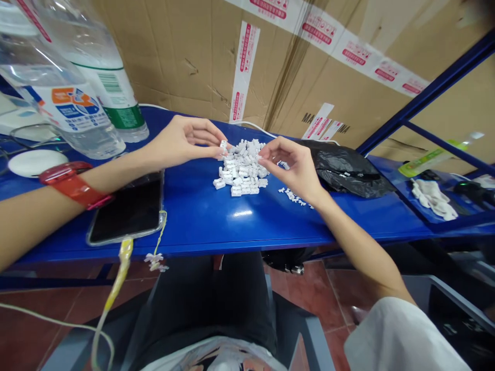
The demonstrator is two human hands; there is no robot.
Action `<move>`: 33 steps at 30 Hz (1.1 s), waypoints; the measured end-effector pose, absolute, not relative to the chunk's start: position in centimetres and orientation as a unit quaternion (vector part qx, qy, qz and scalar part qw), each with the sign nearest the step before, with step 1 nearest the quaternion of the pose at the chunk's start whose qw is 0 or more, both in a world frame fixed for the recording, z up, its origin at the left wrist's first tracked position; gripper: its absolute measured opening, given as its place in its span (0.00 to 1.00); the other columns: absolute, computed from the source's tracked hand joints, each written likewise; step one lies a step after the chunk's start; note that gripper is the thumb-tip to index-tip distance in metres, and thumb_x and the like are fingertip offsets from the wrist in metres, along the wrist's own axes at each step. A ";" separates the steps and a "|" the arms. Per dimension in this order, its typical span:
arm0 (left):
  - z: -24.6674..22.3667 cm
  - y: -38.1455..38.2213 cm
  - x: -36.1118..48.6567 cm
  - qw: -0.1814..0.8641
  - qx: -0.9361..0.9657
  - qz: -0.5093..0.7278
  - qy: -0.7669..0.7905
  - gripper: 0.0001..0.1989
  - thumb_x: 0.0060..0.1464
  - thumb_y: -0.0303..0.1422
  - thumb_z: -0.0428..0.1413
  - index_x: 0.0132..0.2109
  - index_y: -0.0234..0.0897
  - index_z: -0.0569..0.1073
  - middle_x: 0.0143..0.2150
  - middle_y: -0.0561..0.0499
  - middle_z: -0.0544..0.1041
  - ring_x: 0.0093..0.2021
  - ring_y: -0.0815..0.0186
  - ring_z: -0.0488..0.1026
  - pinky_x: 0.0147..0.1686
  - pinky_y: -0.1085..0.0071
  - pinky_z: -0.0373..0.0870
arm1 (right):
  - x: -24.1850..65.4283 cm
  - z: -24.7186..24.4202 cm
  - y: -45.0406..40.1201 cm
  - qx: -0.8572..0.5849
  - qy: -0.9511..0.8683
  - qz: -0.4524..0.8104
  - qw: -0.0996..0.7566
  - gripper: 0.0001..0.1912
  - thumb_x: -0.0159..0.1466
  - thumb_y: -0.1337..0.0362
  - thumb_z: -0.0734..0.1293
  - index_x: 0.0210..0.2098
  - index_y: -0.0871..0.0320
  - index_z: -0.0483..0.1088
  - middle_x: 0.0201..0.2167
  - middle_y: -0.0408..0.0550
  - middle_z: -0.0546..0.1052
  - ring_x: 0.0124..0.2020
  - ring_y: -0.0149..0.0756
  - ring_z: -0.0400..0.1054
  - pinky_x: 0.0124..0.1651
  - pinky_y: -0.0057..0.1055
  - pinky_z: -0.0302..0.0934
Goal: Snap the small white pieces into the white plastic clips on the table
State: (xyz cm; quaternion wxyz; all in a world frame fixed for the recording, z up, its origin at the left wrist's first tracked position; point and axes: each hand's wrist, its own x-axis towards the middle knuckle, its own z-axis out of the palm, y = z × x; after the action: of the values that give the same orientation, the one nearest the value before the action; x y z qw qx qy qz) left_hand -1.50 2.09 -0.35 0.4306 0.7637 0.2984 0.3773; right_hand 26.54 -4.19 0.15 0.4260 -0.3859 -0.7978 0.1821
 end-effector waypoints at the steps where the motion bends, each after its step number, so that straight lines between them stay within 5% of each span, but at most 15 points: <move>1: -0.3 1.4 -1.0 0.449 0.756 0.377 0.291 0.15 0.56 0.34 0.71 0.46 0.34 0.78 0.48 0.47 0.87 0.47 0.59 0.83 0.57 0.55 0.79 | 25.8 -0.3 -4.3 -0.366 -0.782 0.199 0.463 0.06 0.68 0.62 0.72 0.39 0.56 0.73 0.36 0.45 0.78 0.37 0.33 0.72 0.43 0.33 0.68; 8: -0.8 0.1 0.4 0.477 0.745 0.390 0.254 0.15 0.52 0.32 0.68 0.45 0.30 0.78 0.44 0.45 0.85 0.45 0.60 0.82 0.53 0.58 0.79 | 23.0 -2.5 -4.6 -0.316 -0.735 0.206 0.563 0.14 0.68 0.51 0.75 0.36 0.54 0.74 0.34 0.44 0.79 0.38 0.35 0.74 0.44 0.36 0.72; 13: -0.6 -0.2 0.6 0.483 0.752 0.379 0.239 0.12 0.53 0.29 0.67 0.45 0.30 0.78 0.40 0.47 0.81 0.41 0.63 0.78 0.48 0.61 0.79 | 22.5 -3.2 -4.5 -0.302 -0.722 0.240 0.574 0.11 0.68 0.55 0.76 0.37 0.55 0.76 0.36 0.46 0.79 0.39 0.35 0.76 0.42 0.35 0.74; 20: -0.7 -0.4 0.9 0.472 0.762 0.371 0.244 0.15 0.52 0.32 0.68 0.46 0.29 0.79 0.41 0.47 0.83 0.45 0.60 0.81 0.54 0.59 0.77 | 22.5 -3.3 -4.6 -0.325 -0.717 0.237 0.569 0.14 0.69 0.51 0.74 0.38 0.54 0.74 0.38 0.48 0.78 0.42 0.37 0.76 0.41 0.36 0.79; 33: -1.3 -0.1 0.9 0.453 0.770 0.379 0.241 0.16 0.52 0.34 0.68 0.44 0.27 0.79 0.37 0.45 0.83 0.39 0.62 0.80 0.47 0.61 0.80 | 22.9 -2.7 -5.1 -0.318 -0.787 0.136 0.510 0.06 0.72 0.64 0.70 0.38 0.52 0.71 0.37 0.48 0.75 0.40 0.37 0.72 0.39 0.36 0.74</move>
State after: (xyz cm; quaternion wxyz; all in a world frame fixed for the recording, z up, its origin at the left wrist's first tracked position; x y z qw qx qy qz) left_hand 0.91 -0.11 -1.33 0.4534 0.7700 0.2408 0.3790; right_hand 22.88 -5.10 -2.67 0.5104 -0.3182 -0.7872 0.1358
